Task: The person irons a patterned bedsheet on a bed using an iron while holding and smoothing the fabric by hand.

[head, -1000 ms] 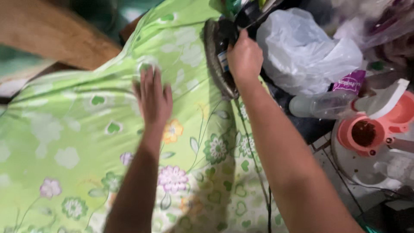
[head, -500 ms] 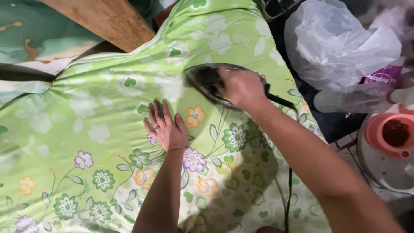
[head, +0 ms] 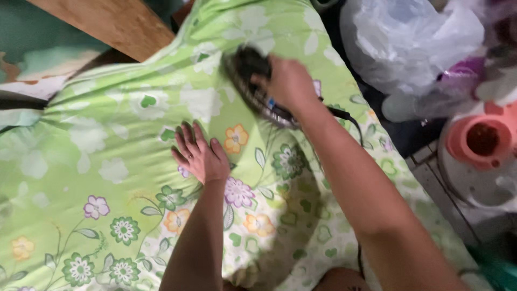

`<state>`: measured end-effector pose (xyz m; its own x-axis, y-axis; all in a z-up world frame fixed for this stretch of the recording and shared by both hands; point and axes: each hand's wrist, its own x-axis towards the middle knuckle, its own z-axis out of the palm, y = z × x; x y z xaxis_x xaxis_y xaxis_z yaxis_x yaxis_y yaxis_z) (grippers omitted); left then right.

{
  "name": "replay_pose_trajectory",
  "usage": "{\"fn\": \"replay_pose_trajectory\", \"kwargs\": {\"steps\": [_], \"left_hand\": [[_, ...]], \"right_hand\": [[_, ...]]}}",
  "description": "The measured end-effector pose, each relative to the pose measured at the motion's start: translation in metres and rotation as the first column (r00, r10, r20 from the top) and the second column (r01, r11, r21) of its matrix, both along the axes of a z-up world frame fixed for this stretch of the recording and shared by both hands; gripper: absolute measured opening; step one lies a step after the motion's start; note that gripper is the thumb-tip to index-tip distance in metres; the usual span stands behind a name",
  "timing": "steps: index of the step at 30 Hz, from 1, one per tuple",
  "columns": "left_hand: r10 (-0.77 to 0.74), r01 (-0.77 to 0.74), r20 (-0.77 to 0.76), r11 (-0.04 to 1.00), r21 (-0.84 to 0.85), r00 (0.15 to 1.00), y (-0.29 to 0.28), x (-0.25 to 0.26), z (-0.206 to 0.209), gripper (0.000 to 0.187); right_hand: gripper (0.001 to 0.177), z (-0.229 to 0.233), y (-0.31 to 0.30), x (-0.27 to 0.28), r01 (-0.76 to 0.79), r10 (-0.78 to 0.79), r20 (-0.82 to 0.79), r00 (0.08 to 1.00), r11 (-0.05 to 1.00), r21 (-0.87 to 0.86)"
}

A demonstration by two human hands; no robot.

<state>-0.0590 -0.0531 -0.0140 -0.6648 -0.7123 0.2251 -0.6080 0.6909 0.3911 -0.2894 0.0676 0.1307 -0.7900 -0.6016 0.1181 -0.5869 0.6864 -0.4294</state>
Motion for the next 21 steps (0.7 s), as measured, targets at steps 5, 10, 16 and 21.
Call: {"fn": "replay_pose_trajectory", "kwargs": {"steps": [5,10,16,21], "left_hand": [[-0.013,0.013,-0.012,0.999,0.046,1.000,0.002,0.006,0.000,0.064],[-0.047,0.046,0.007,0.992,0.118,0.999,-0.007,0.006,-0.001,0.067],[-0.264,0.268,-0.047,0.951,0.151,0.963,-0.020,0.031,-0.005,0.077],[-0.314,0.323,0.202,0.946,-0.014,0.928,0.060,0.116,-0.017,0.082]], "right_hand": [[0.043,-0.010,0.066,0.067,-0.016,0.011,0.063,0.998,0.997,0.075],[0.044,-0.013,0.168,0.057,0.449,-0.439,-0.109,0.892,0.889,0.088],[0.043,-0.031,0.251,0.101,0.544,-0.536,-0.108,0.838,0.834,0.085],[0.049,-0.028,0.282,0.155,0.481,-0.501,0.054,0.864,0.852,0.207]]}}
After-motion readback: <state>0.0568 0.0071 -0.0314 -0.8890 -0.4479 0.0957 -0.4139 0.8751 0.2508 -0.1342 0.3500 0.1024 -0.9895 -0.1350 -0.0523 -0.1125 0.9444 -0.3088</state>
